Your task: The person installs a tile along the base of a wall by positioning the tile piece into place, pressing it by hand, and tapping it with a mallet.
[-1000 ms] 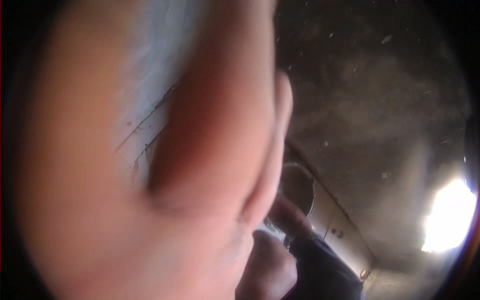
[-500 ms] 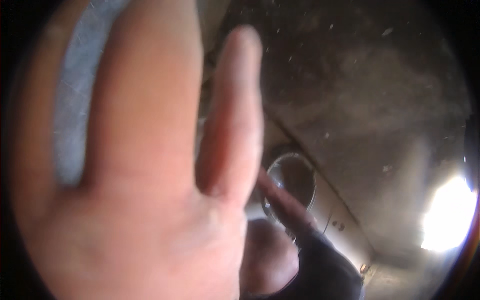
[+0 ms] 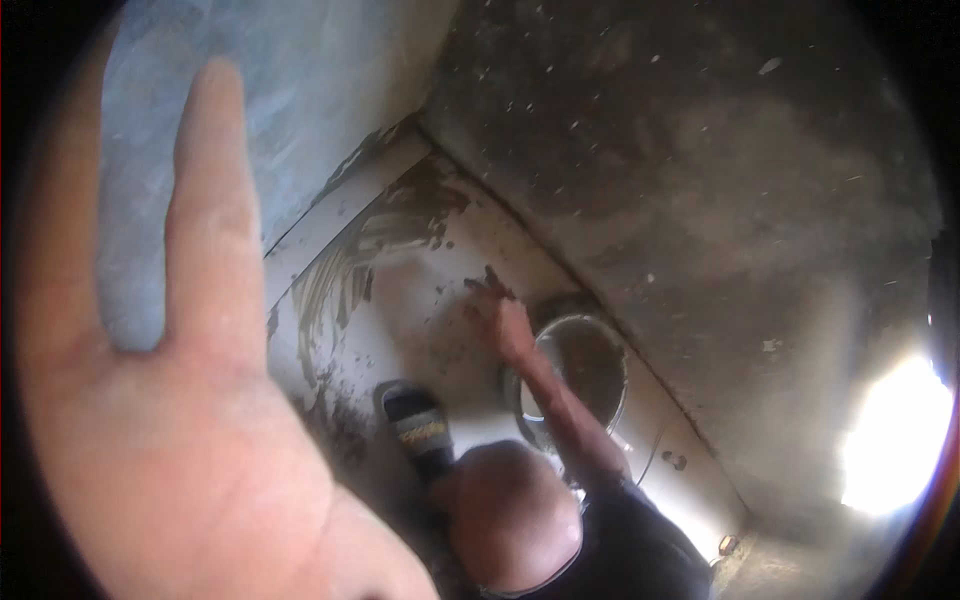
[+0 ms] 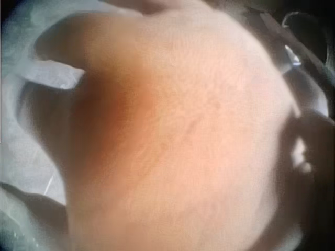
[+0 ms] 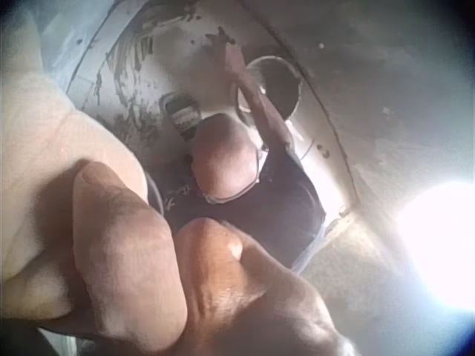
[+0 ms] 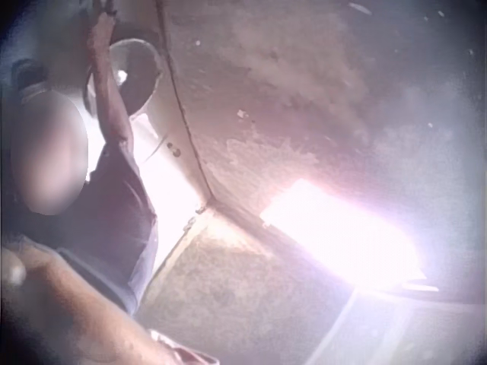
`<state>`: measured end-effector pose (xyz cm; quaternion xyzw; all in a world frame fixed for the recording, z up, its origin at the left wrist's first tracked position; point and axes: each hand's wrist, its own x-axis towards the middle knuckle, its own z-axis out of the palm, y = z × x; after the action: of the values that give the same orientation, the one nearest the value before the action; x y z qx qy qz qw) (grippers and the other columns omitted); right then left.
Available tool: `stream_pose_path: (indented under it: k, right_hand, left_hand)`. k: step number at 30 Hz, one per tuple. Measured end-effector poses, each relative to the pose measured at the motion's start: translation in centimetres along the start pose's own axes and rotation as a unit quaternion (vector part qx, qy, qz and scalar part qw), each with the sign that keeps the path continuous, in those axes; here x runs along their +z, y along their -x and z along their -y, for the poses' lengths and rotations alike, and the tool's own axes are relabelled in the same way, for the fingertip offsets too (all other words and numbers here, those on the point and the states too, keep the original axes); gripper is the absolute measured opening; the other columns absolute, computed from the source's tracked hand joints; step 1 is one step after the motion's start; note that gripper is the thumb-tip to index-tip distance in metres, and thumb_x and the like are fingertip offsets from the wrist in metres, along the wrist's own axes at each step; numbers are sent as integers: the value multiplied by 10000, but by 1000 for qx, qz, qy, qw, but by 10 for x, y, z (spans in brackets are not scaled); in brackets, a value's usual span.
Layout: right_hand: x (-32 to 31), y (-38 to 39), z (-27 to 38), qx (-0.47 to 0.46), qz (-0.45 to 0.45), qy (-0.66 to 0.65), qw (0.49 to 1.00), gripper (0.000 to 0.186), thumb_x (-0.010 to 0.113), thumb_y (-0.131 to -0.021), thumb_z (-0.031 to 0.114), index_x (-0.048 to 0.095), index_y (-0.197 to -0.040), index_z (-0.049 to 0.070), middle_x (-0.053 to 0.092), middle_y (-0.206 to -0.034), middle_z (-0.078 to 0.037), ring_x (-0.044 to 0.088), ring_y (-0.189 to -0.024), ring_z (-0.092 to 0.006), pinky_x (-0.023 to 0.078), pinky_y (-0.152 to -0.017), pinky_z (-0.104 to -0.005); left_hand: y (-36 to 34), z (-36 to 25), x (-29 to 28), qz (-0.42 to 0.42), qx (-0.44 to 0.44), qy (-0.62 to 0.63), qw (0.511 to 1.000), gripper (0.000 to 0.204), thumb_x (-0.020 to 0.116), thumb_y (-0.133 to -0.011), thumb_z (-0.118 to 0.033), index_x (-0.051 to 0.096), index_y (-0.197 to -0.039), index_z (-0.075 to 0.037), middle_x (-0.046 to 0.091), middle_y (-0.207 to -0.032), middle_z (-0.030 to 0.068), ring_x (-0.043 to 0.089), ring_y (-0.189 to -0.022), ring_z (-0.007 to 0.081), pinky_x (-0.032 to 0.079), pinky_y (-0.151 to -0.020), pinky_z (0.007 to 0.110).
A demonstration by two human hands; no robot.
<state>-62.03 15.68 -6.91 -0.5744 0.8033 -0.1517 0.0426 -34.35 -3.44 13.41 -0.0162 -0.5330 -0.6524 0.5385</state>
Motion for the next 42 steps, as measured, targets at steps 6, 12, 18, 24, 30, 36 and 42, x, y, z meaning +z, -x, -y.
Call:
stream_pose_path:
  k: [6, 12, 18, 24, 30, 36, 42]
  right_hand:
    - [-90, 20, -6, 164, -153, -73, 972, 545, 755, -918, 388, 660, -1258, -27, 686, -1240, -249, 677, -1155, -370, 523, -985, -465]
    - [-172, 70, -64, 273, -136, 7, 952, 455, 739, -920, 334, 678, -1274, 55, 691, -1250, -237, 677, -1157, -384, 533, -968, -443]
    - [-130, 286, -207, 425, 93, 87, 896, 428, 755, -862, 345, 718, -1205, 90, 725, -1165, -189, 684, -1106, -375, 544, -931, -457]
    - [-38, 449, -164, 483, 315, -18, 817, 564, 773, -855, 430, 673, -1289, 84, 715, -1166, -201, 689, -1078, -359, 544, -941, -452]
    - [17, 390, -166, 435, -31, -81, 896, 379, 691, -868, 186, 675, -1215, 34, 696, -1155, -264, 676, -1042, -451, 557, -856, -464]
    - [10, 346, -217, 312, -104, 53, 943, 269, 616, -941, 169, 659, -1154, 11, 644, -1193, -258, 633, -1087, -443, 525, -913, -479]
    - [8, 272, -243, 364, 54, 8, 930, 329, 646, -948, 207, 650, -1210, 9, 643, -1232, -247, 634, -1117, -419, 519, -940, -447]
  left_hand:
    - [-26, -11, 10, 118, -21, -108, 987, 805, 529, -753, 82, 379, -1542, 15, 302, -1645, 208, 249, -1535, 387, 192, -1254, 552]
    - [-63, 41, -36, 415, 8, -633, 653, 792, 613, -770, 50, 467, -1532, -108, 282, -1675, 154, 302, -1527, 380, 237, -1268, 475]
    - [3, 42, -151, 524, -361, -602, 482, 634, 648, -836, 4, 557, -1455, -98, 552, -1458, 234, 464, -1420, 388, 383, -1176, 440]
    - [45, 48, -221, 484, -455, -530, 527, 597, 662, -830, -21, 567, -1419, -16, 601, -1395, 258, 558, -1330, 386, 410, -1147, 405]
    - [70, 57, -218, 524, -440, -514, 518, 578, 659, -839, -58, 582, -1411, -35, 636, -1356, 239, 603, -1265, 401, 456, -1102, 441]
    - [84, 49, -214, 522, -389, -566, 506, 546, 656, -852, -97, 601, -1395, -75, 605, -1382, 234, 569, -1285, 402, 468, -1093, 438]
    - [100, 81, -211, 486, -348, -609, 521, 394, 575, -895, -128, 679, -1252, 0, 615, -1371, 222, 560, -1298, 368, 447, -1121, 439]
